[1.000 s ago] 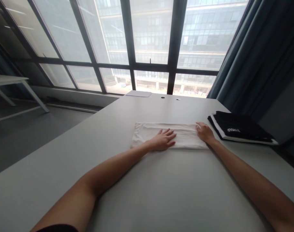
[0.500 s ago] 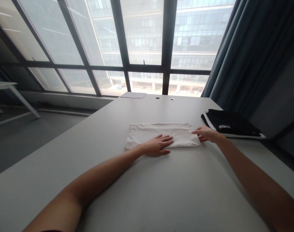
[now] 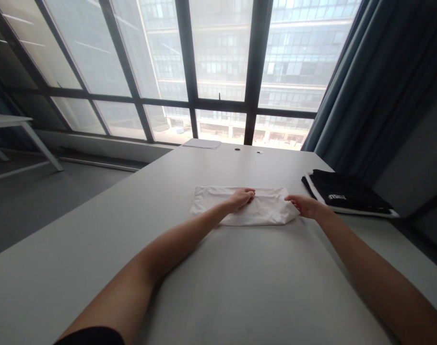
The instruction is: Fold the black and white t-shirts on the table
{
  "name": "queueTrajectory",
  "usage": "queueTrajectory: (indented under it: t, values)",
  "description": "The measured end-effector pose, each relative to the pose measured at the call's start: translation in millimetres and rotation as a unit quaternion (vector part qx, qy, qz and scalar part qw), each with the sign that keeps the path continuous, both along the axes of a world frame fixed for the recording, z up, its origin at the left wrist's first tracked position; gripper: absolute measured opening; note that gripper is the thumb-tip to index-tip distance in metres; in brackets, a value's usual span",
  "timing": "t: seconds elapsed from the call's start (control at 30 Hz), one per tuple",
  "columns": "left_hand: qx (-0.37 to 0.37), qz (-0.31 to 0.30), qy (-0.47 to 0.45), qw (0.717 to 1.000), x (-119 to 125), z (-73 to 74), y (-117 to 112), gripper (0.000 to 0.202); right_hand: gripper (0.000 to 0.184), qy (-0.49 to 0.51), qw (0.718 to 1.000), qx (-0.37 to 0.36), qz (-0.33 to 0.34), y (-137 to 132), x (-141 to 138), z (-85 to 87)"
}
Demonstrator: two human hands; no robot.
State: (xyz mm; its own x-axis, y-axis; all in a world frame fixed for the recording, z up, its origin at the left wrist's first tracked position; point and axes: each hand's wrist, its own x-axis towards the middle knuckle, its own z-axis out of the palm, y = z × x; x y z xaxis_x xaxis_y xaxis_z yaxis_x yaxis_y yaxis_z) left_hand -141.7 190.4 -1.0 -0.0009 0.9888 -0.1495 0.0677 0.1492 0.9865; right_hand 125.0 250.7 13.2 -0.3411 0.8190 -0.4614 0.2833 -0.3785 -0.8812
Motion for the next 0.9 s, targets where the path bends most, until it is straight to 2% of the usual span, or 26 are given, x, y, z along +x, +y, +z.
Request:
queueTrajectory:
  t: [0.07,0.13,0.23,0.3,0.4,0.47,0.53,0.6,0.67,0.77,0.83,0.9]
  values:
    - [-0.015,0.004,-0.027,1.000,3.8,4.6,9.1,0.028,0.014,0.038,0.999,0.005,-0.006,-3.5,-11.4,9.7]
    - [-0.032,-0.017,-0.076,0.996,4.0,12.0,12.1,0.033,0.011,0.074,0.997,0.018,0.000,-7.7,-29.0,21.5]
    - [-0.058,-0.068,-0.203,0.975,-2.1,27.0,9.0,0.045,0.003,0.093,0.992,0.084,0.032,-16.7,-69.4,38.9]
    - [-0.063,-0.075,-0.258,0.961,-11.0,37.4,5.2,0.045,0.002,0.084,0.986,0.123,0.069,-25.3,-103.0,48.3]
    - [-0.057,-0.031,-0.239,0.969,-31.9,47.8,-0.6,0.025,0.008,0.047,0.979,0.172,0.100,-41.6,-152.3,57.5]
    - [-0.075,-0.009,-0.205,0.976,-49.5,48.5,-5.0,0.017,0.009,0.039,0.973,0.186,0.132,-53.5,-176.8,60.3]
    - [-0.096,0.001,-0.177,0.980,-67.5,44.3,-10.0,0.015,0.009,0.055,0.962,0.193,0.184,-64.7,-190.5,59.6]
    - [-0.097,0.022,-0.167,0.981,-83.4,37.4,-15.0,0.009,0.018,0.074,0.944,0.248,0.207,-74.9,-193.3,53.9]
    - [-0.080,0.059,-0.174,0.980,-96.1,31.6,-19.2,0.011,0.030,0.063,0.906,0.378,0.181,-85.0,-188.2,42.9]
    - [-0.075,0.096,-0.188,0.975,-109.4,31.3,-23.5,0.021,0.056,-0.035,0.796,0.578,0.178,-102.7,-177.4,19.5]
    - [-0.089,0.097,-0.197,0.971,-116.1,37.9,-25.8,0.024,0.072,-0.128,0.724,0.643,0.213,-115.1,-175.0,4.0]
    - [-0.124,0.083,-0.212,0.966,-122.3,47.8,-28.3,0.028,0.076,-0.209,0.674,0.673,0.221,-125.0,-178.5,-7.7]
